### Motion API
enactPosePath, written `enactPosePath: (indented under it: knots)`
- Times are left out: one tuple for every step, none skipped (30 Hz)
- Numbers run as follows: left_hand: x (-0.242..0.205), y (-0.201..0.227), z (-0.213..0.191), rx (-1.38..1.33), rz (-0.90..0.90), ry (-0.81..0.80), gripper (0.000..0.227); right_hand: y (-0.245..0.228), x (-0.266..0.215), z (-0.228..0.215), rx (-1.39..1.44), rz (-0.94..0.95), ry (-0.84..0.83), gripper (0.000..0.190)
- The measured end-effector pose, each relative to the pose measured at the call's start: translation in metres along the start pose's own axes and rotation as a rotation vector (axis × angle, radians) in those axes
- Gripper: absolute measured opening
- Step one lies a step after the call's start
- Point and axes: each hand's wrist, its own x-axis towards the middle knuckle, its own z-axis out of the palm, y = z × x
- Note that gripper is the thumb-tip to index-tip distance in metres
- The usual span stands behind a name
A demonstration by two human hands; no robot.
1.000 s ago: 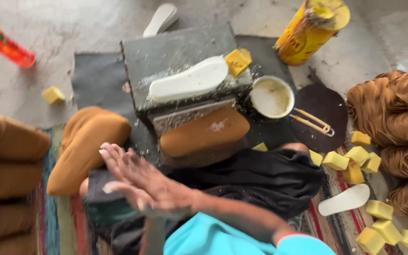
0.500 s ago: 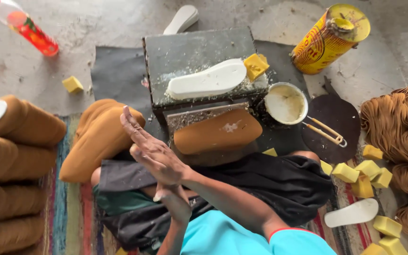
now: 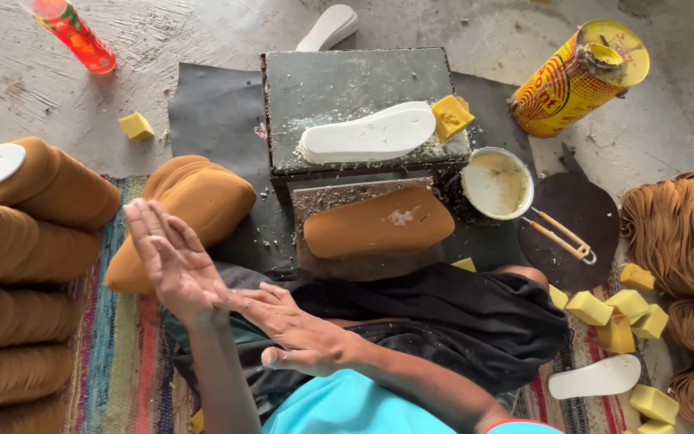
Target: The person applies adhesive to shoe insoles and soles using a small sponge and a glue pot.
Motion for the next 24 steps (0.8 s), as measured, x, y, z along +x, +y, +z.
enactPosePath:
  knots:
    - [-0.003,-0.004,0.003,0.001,0.002,0.001,0.063,0.002,0.001,0.002,0.001,-0.001,-0.002,0.107]
    - [-0.005,-0.007,0.005,-0.02,-0.009,0.012,0.067,0.004,0.002,0.004,-0.027,0.002,0.011,0.109]
    - [-0.007,-0.011,0.008,-0.042,-0.019,0.022,0.071,0.006,0.004,0.006,-0.055,0.005,0.024,0.11]
    - [-0.013,-0.014,0.008,-0.037,-0.013,0.026,0.071,0.007,0.006,0.007,-0.051,0.0,0.018,0.11]
    - [-0.018,-0.017,0.009,-0.014,-0.033,0.026,0.068,0.009,0.008,0.009,-0.055,-0.008,0.052,0.111]
    - [-0.022,-0.022,0.01,0.006,-0.056,0.023,0.066,0.011,0.01,0.009,-0.062,-0.014,0.09,0.112]
    - [-0.028,-0.024,0.018,0.007,-0.052,0.024,0.066,0.017,0.015,0.01,-0.061,-0.016,0.087,0.112]
    - [-0.036,-0.027,0.025,0.055,-0.012,-0.002,0.068,0.023,0.018,0.011,-0.037,-0.004,0.154,0.108]
    - [-0.043,-0.03,0.033,0.102,0.028,-0.029,0.07,0.029,0.021,0.012,-0.012,0.009,0.222,0.105]
    - [-0.056,-0.03,0.033,0.101,0.029,-0.025,0.07,0.028,0.03,0.007,-0.013,0.01,0.218,0.105]
    - [-0.068,-0.031,0.038,0.132,0.01,-0.033,0.074,0.028,0.04,0.002,0.043,-0.036,0.326,0.099]
    - [-0.078,-0.032,0.045,0.167,-0.008,-0.041,0.078,0.027,0.05,-0.002,0.102,-0.084,0.433,0.094]
    - [-0.093,-0.03,0.044,0.201,-0.026,-0.048,0.081,0.024,0.06,-0.016,0.104,-0.085,0.429,0.094]
    - [-0.109,-0.025,0.042,0.242,-0.044,-0.055,0.085,0.019,0.07,-0.027,0.123,-0.062,0.487,0.092]
    - [-0.124,-0.019,0.041,0.282,-0.061,-0.061,0.089,0.015,0.081,-0.039,0.143,-0.037,0.544,0.09]
    - [-0.131,-0.015,0.039,0.321,-0.075,-0.073,0.093,0.024,0.086,-0.04,0.148,-0.045,0.542,0.09]
    - [-0.137,-0.011,0.038,0.36,-0.09,-0.085,0.097,0.033,0.091,-0.041,0.139,0.034,0.522,0.085]
    - [-0.149,-0.007,0.038,0.398,-0.113,-0.089,0.101,0.042,0.092,-0.039,0.132,0.124,0.498,0.08]
    - [-0.151,-0.002,0.034,0.437,-0.136,-0.092,0.105,0.05,0.09,-0.031,0.14,0.126,0.491,0.08]
    - [-0.149,-0.002,0.038,0.471,-0.154,-0.095,0.109,0.059,0.089,-0.026,0.142,0.128,0.483,0.076]
    - [-0.148,-0.005,0.049,0.504,-0.171,-0.098,0.113,0.068,0.088,-0.021,0.144,0.129,0.475,0.071]
    - [-0.148,-0.004,0.051,0.506,-0.169,-0.092,0.113,0.065,0.088,-0.018,0.146,0.129,0.47,0.071]
    - [-0.148,-0.004,0.053,0.474,-0.19,-0.089,0.112,0.064,0.086,-0.016,0.192,0.116,0.486,0.072]
    - [-0.151,-0.003,0.054,0.443,-0.217,-0.084,0.111,0.062,0.083,-0.011,0.242,0.111,0.504,0.072]
